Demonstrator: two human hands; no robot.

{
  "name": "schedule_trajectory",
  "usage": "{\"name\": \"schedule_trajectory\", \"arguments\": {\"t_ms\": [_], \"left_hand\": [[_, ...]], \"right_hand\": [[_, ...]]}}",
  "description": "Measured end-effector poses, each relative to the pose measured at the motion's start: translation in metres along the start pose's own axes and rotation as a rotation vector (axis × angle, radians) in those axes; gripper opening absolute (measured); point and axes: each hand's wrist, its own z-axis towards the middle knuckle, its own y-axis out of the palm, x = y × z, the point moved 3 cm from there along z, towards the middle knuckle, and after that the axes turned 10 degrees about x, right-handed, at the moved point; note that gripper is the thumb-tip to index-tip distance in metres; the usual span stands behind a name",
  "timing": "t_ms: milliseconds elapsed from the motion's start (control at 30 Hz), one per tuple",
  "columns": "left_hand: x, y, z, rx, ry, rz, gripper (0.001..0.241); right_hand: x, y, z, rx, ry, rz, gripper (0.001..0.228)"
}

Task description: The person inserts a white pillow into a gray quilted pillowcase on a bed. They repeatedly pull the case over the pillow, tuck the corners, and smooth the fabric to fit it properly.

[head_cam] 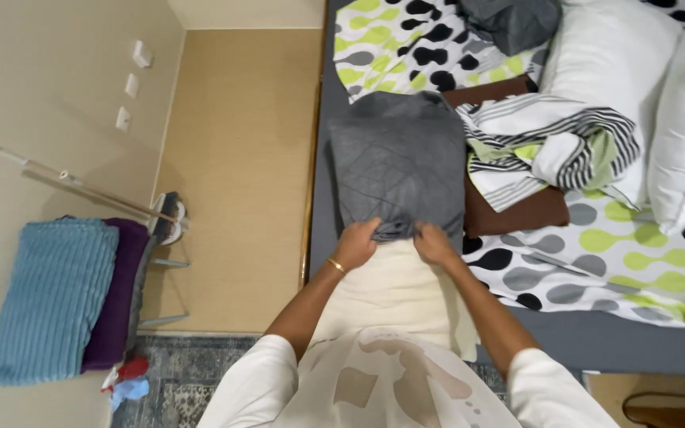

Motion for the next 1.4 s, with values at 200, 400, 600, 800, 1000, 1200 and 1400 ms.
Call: {"name": "schedule_trajectory", "arguments": {"t_ms": [200,400,600,800,1000,1200,1400], "left_hand": [[-0.009,-0.017,0.014,-0.124,-0.067,0.262,0.057],[-0.021,-0.030,0.079,-0.007,-0.220,0.200,0.054],[-0.076,0.039,-0.044,-0.179,-0.076,0.215,0.061],[-0.018,-0.049,-0.063,0.132,-0.055,0.087,0.057],[-0.103,0.012,-0.048,-0.316,-0.113,0.239,0.055],[0.034,-0.121,-0.005,0.166,0.004,0.169,0.038],[0.008,-0.057,-0.005,0.275,-0.209,-0.503,0.029]], "right_hand": [[-0.111,-0.128,-0.054,-0.545,0.184,0.098,0.073],[0.001,-0.096,0.024,0.199,0.157,-0.233,0.048],[0.026,-0.027,-0.073,-0.064,-0.025,-0.239,0.039],[-0.079,-0.111,-0.082,0.146,-0.043,-0.086,0.042],[0.028,-0.004,-0.051,-0.231,0.006,0.013,0.025],[-0.059,-0.111,-0.026,-0.115,0.013,0.537,0.019],[-0.064,-0.053,-0.017,0.116,-0.091,-0.320,0.083]]}}
